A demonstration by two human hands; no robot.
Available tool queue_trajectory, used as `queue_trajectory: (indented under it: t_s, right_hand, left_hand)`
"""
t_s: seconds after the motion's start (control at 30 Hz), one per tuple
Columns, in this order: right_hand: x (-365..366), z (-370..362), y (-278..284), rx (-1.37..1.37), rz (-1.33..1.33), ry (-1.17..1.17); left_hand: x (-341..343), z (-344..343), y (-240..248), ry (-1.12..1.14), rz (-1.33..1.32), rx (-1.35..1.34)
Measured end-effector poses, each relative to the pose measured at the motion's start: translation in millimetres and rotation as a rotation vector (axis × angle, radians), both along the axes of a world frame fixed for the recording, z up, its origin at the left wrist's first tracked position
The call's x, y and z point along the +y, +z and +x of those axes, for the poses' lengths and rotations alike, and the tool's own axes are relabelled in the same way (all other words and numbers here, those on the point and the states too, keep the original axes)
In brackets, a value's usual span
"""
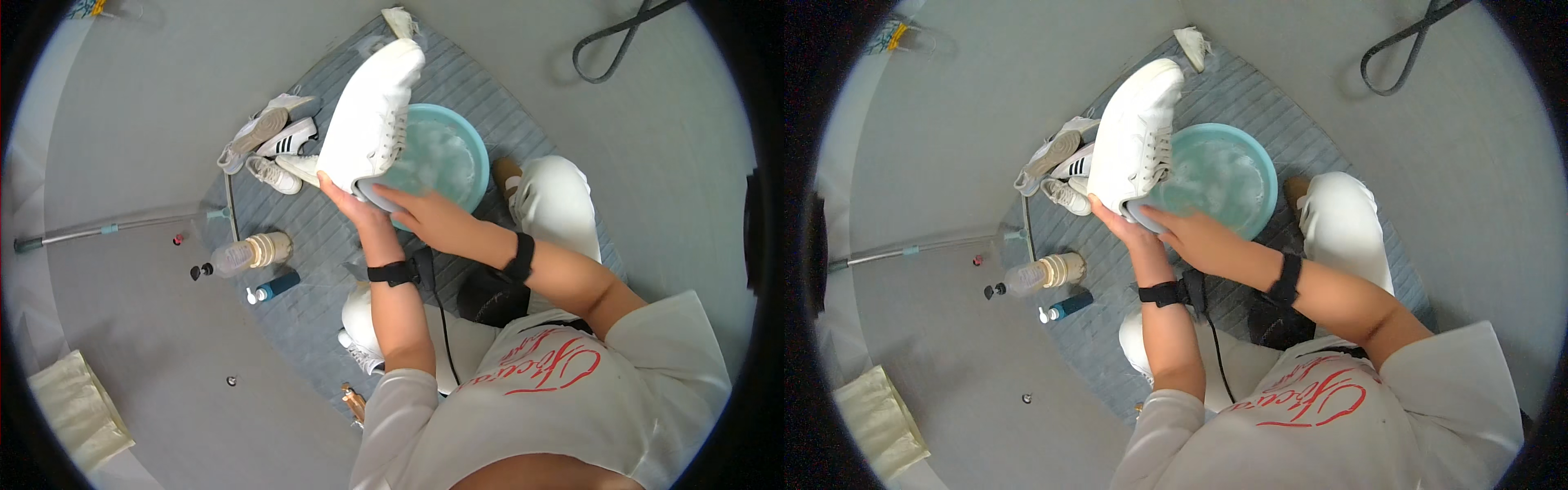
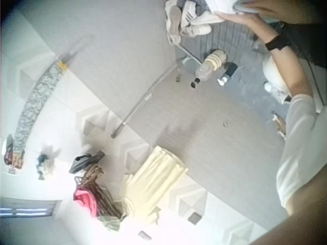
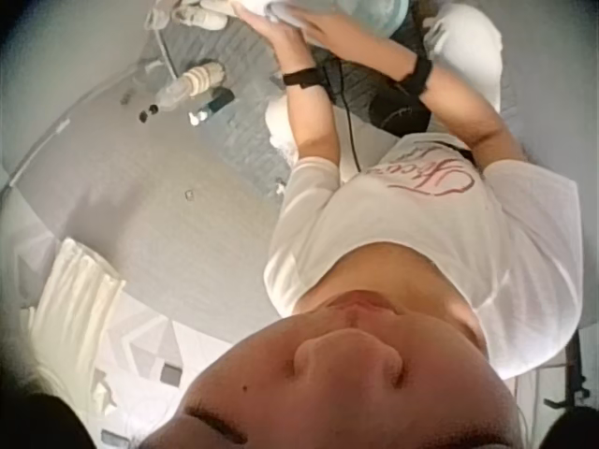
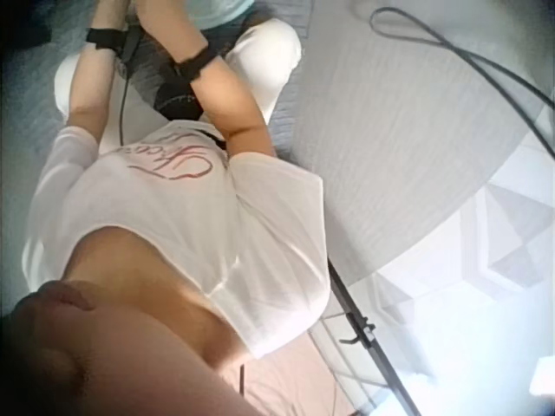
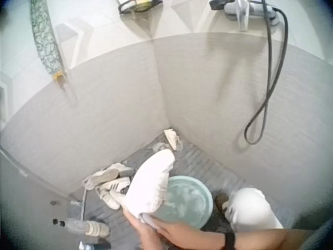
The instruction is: Scrubbing white sneakers with a brush and soapy water in a bucket.
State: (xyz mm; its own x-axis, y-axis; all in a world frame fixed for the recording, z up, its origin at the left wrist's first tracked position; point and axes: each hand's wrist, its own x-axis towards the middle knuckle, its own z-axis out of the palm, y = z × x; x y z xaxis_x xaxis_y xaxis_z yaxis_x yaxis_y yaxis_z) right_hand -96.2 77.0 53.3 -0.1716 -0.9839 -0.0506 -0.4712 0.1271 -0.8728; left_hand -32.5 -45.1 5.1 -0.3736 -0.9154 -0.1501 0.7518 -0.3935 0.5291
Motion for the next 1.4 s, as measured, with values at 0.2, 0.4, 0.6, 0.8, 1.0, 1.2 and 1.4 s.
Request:
queue_trajectory:
  t_s: [0.2,0.4,0.6,0.8,1.0,1.2,1.4]
  right_hand:
    - [-13,-1,5,-0.052,-0.117,-0.003]
    - [1,4,-4,0.027,-0.187,-0.038]
    - [-3,7,13,-0.033,-0.033,-0.012]
    - [-22,-7,17,-0.151,0.144,0.058]
    - [-10,-5,22,-0.286,0.032,0.022]
    - [1,2,12,-0.010,-0.193,0.029]
    - [-26,-2,18,-0.046,0.183,0.091]
  left_hand:
    - [1,4,2,0.025,0.014,-0.078]
    - [4,0,11,0.049,0.005,-0.060]
    - [7,6,11,0.003,-0.002,0.089]
    - [-1,8,7,0.048,-0.057,0.021]
    - [1,2,14,0.069,-0.032,0.008]
    - [7,5,29,0.090,0.013,-0.039]
    - [-4,10,15,0.039,-0.013,0.025]
